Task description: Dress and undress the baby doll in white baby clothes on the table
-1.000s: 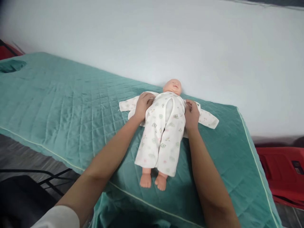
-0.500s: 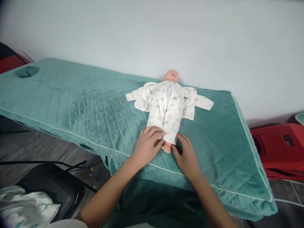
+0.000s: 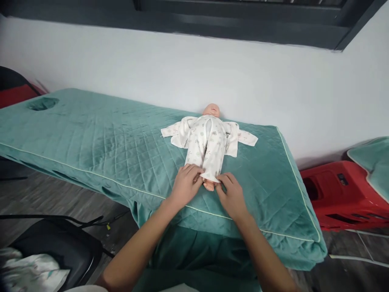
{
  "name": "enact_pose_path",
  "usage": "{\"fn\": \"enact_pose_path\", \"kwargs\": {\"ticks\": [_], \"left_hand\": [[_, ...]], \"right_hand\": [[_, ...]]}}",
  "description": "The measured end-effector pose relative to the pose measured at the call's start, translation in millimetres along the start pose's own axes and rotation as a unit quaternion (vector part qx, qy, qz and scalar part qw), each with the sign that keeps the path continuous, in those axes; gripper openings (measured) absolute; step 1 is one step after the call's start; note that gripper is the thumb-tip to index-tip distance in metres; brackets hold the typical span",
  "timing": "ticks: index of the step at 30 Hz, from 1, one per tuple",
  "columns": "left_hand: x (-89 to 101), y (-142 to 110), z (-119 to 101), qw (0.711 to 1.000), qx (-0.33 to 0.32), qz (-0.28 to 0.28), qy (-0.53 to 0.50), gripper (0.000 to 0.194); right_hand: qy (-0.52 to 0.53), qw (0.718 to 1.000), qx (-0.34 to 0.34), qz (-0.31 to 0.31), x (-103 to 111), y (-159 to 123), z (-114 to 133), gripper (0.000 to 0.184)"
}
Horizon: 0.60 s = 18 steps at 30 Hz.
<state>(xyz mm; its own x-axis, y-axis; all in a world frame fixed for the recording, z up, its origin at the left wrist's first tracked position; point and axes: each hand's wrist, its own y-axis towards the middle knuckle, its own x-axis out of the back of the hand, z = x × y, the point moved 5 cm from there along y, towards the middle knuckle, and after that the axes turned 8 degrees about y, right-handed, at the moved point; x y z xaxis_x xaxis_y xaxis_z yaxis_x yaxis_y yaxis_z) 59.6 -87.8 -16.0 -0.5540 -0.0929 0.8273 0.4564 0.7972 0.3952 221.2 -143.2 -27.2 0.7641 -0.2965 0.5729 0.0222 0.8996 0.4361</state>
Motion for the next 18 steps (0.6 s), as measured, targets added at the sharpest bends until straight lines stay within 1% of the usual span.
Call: {"fn": "enact_pose_path", "kwargs": {"ticks": [2, 4, 7, 8, 10, 12, 14, 16, 18], "left_hand": [[5.9, -10, -3, 0.999, -0.009, -0.026, -0.023, 0.013], [8.2, -20, -6, 0.998, -0.019, -0.043, -0.031, 0.014], [3.9, -31, -6, 0.998, -0.035, -0.040, -0.039, 0.015], [2.2, -34, -4, 0.997, -0.037, -0.042, -0.049, 0.015], [0.7, -40, 7, 0.994, -0.022, -0.063, -0.081, 0.017], [1.1, -45, 23, 0.989, 0.012, -0.096, -0.109, 0.022], [-0.4, -46, 38, 0.987, 0.042, -0.106, -0.116, 0.030], [-5.0, -45, 49, 0.988, 0.059, -0.089, -0.113, 0.037], [-11.1, -41, 55, 0.989, 0.067, -0.068, -0.109, 0.036]], "right_hand": [[-0.018, 0.999, 0.028, -0.005, 7, -8, 11, 0.013], [-0.041, 0.998, 0.047, 0.007, 8, -18, 15, 0.016], [-0.074, 0.995, 0.052, 0.044, -2, -30, 9, 0.017], [-0.084, 0.994, 0.048, 0.057, -6, -32, 6, 0.017], [-0.096, 0.992, 0.040, 0.067, -11, -34, 4, 0.016], [-0.091, 0.993, 0.042, 0.054, -14, -29, 9, 0.018], [-0.072, 0.994, 0.057, 0.054, -17, -19, 22, 0.025], [-0.064, 0.989, 0.083, 0.102, -26, -5, 38, 0.031], [-0.084, 0.975, 0.111, 0.174, -38, 9, 52, 0.031]]}}
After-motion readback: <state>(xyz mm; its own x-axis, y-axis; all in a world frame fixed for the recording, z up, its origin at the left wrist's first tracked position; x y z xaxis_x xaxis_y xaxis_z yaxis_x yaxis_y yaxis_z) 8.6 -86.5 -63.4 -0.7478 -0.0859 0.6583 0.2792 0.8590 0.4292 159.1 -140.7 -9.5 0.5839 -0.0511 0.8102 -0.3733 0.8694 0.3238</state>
